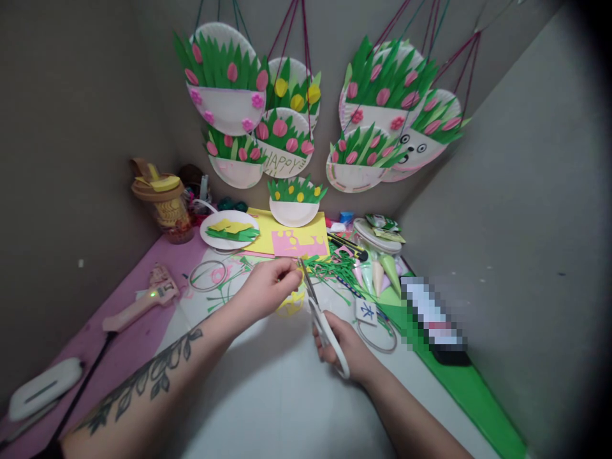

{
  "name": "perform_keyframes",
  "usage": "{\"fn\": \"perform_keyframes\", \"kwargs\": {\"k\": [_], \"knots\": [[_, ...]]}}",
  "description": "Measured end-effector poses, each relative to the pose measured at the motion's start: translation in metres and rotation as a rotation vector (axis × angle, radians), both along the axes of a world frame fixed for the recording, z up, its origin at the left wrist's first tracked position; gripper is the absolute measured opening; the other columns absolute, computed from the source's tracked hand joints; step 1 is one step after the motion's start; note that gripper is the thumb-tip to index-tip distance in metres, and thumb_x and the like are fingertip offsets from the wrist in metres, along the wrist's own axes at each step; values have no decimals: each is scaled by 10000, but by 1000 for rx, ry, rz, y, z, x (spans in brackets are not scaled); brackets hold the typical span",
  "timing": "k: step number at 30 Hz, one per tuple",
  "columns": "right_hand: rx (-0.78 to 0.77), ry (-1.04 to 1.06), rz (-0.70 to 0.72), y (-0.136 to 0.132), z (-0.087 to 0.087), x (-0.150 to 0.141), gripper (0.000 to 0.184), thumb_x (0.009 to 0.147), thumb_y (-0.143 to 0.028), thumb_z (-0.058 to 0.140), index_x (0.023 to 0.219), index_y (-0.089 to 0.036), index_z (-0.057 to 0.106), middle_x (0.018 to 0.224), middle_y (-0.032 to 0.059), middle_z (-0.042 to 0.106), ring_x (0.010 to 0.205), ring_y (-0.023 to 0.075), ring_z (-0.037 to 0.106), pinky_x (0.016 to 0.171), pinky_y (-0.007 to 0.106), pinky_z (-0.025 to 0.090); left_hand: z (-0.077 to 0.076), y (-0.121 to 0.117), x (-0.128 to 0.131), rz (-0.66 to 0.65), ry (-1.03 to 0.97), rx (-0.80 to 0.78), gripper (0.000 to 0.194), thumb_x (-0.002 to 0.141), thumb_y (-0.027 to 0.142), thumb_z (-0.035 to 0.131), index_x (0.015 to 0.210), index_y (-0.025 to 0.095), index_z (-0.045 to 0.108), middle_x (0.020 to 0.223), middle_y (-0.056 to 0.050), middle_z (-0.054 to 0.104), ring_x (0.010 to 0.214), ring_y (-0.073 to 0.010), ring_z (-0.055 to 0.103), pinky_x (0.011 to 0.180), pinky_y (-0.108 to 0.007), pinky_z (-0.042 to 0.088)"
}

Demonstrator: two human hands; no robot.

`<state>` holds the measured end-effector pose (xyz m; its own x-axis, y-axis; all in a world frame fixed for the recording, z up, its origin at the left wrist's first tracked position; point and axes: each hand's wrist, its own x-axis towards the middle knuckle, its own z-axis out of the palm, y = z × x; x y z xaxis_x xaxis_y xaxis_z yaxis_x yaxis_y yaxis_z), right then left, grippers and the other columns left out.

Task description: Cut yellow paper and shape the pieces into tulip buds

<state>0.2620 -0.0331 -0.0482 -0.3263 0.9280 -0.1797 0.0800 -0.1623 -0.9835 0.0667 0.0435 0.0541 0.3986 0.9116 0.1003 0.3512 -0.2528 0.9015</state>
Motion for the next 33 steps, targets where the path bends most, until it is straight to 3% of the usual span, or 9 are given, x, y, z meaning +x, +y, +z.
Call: {"fn": "perform_keyframes", "kwargs": {"k": [13,26,33], "knots": [[-22,-48,-1,2,12,2,261,520,-128,552,758,-208,483,549,-77,492,496,80,428,466,199,337,0,2,-2,43,-41,-23,198,796,302,478,642,188,527,640,17,579,604,-123,509,570,-219,382],[-60,-56,-9,3,18,3,241,506,-132,538,726,-205,472,546,-80,477,480,72,396,455,201,305,4,4,-6,49,-57,-8,243,823,352,488,653,179,505,615,33,495,570,-104,427,530,-216,325],[-11,-91,-34,4,21,4,210,515,-134,541,705,-201,479,566,-73,463,496,70,377,463,203,297,8,5,-10,58,-100,-70,185,802,349,513,774,173,561,612,45,477,534,-91,402,499,-213,311]]}}
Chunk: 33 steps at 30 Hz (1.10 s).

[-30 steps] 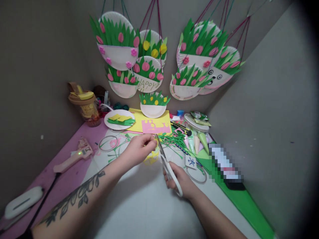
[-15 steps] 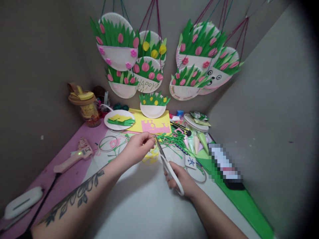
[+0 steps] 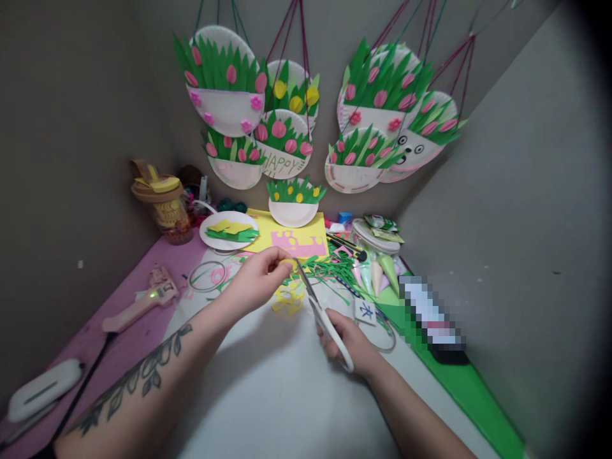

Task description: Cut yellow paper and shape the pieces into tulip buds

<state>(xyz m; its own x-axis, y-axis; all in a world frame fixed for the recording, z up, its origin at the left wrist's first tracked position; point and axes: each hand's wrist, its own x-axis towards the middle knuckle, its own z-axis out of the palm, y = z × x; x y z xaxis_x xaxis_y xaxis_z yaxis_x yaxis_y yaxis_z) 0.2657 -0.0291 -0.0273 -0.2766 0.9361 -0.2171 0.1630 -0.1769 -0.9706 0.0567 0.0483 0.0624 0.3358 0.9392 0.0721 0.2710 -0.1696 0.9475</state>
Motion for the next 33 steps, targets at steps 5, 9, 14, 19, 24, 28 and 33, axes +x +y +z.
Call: {"fn": "perform_keyframes", "kwargs": {"k": [5,9,14,19,24,28,33], "knots": [[39,-41,-40,1,0,1,180,540,-149,572,687,-195,480,560,-74,460,478,61,373,453,192,306,-1,3,-2,20,-45,-28,149,763,269,529,865,171,575,667,25,561,586,-102,510,503,-202,351],[17,-20,-104,3,-9,6,203,535,-173,562,724,-195,492,546,-74,483,450,67,402,418,184,312,-3,4,-3,45,-96,-92,221,751,227,520,965,182,550,669,5,632,645,-141,613,493,-199,399],[12,45,-124,4,-22,10,258,545,-165,569,791,-196,496,551,-70,499,455,77,422,425,194,343,-3,3,-1,78,-139,-143,392,735,208,535,1126,182,527,694,-8,674,730,-181,678,498,-205,436],[71,80,-62,3,-23,8,286,593,-243,607,856,-186,512,626,-51,492,523,91,432,482,223,363,-4,2,3,87,-171,-205,275,745,272,594,996,164,561,724,-32,693,713,-178,687,483,-194,413],[62,53,-11,0,-20,2,288,578,-214,583,853,-185,502,666,-41,502,564,94,432,512,225,366,-9,-2,8,73,-220,-245,259,754,408,637,796,171,540,789,-32,687,675,-147,659,462,-183,368],[62,-3,12,-3,-16,-2,275,560,-206,554,829,-187,497,693,-32,523,574,97,461,524,230,374,-14,-5,15,91,-290,-181,255,724,391,675,736,157,573,651,32,569,557,-71,509,478,-177,340],[51,-10,17,-3,-14,-5,280,582,-282,606,819,-186,493,690,-31,518,562,96,467,521,236,371,-17,-8,22,91,-380,-229,253,678,361,705,737,153,573,604,56,503,508,-51,412,458,-176,309]]}}
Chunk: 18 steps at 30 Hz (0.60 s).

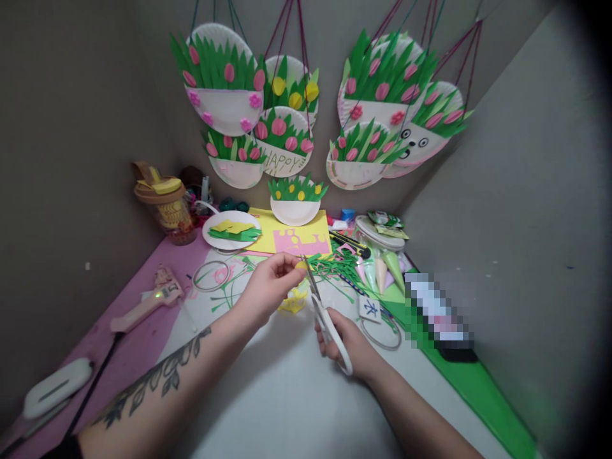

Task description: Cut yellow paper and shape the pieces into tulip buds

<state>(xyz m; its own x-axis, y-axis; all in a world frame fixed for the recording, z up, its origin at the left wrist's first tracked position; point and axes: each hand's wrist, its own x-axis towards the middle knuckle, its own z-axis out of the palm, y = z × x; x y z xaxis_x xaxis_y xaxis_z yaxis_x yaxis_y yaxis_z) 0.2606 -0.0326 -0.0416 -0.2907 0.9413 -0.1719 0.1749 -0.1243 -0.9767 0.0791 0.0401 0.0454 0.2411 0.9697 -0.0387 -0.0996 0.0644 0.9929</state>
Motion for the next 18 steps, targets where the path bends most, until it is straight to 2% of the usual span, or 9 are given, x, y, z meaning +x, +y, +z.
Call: {"fn": "perform_keyframes", "kwargs": {"k": [5,9,18], "knots": [[8,30,-4,0,-3,0,300,594,-311,639,826,-182,498,687,-30,520,559,96,470,519,237,369,1,-3,2,-45,24,-64,259,667,361,695,747,158,557,619,29,571,538,-80,512,455,-179,346],[17,35,18,0,-2,1,331,608,-357,663,837,-180,503,693,-25,529,570,103,488,532,244,382,1,-4,1,-32,26,-78,233,697,369,657,733,162,556,621,22,583,574,-102,574,444,-176,353],[25,45,48,-2,-2,0,446,634,-517,686,858,-176,505,703,-20,536,576,103,499,535,243,395,0,-4,2,23,21,-69,199,710,348,630,716,166,548,642,13,596,599,-107,588,436,-170,342]]}}
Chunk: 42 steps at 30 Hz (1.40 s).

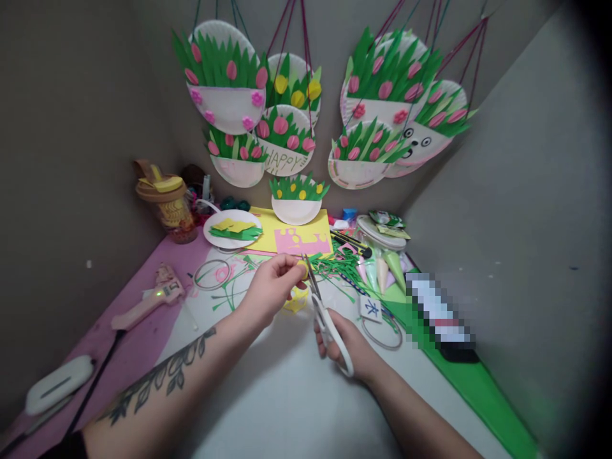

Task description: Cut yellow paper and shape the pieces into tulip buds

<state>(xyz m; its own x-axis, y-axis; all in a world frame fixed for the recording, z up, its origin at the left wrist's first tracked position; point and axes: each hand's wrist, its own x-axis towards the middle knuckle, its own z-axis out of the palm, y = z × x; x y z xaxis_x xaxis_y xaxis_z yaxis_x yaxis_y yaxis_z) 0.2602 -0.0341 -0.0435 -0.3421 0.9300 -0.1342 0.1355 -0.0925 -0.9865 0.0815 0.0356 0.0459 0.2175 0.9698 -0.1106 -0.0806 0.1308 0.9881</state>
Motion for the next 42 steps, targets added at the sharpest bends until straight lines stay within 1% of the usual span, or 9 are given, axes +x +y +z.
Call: {"fn": "perform_keyframes", "kwargs": {"k": [8,13,19,24,30,35,42], "knots": [[10,-10,-7,1,-1,-1,473,653,-568,683,861,-178,514,697,-22,538,575,102,501,538,244,404,2,-2,0,-4,32,5,213,730,367,618,739,168,543,653,15,594,600,-111,587,452,-180,341],[11,-21,-10,2,-2,-1,512,634,-607,688,855,-179,513,692,-17,538,564,107,495,526,248,394,1,-1,0,-7,13,6,197,710,345,632,721,164,555,650,17,597,590,-109,591,466,-185,344],[9,-20,-4,1,-3,-1,520,639,-618,677,862,-179,509,686,-17,540,561,109,496,526,248,394,0,-1,0,-22,20,15,175,726,323,619,720,164,546,638,22,588,587,-103,586,463,-182,340],[-9,-31,-5,0,1,-1,465,650,-561,686,847,-182,500,654,-22,538,547,102,476,511,238,378,2,-1,0,-16,12,17,188,723,329,620,701,161,538,650,18,593,580,-99,581,466,-182,339],[-20,-15,-15,0,-1,-1,422,637,-504,686,836,-183,499,645,-31,523,536,101,473,505,239,373,2,-1,0,-13,26,26,197,721,342,617,686,166,535,644,17,589,581,-102,575,464,-182,329],[-45,-19,-21,0,1,-1,367,623,-436,684,821,-188,499,636,-36,522,528,96,469,501,236,367,1,1,-1,-27,37,56,186,719,335,614,667,170,548,624,16,584,564,-100,555,470,-186,338],[-24,-23,-17,1,0,1,353,630,-419,676,827,-189,494,640,-39,508,526,93,455,495,234,373,2,1,-2,-38,66,67,181,712,338,621,668,172,564,571,24,569,511,-86,488,471,-193,348]]}}
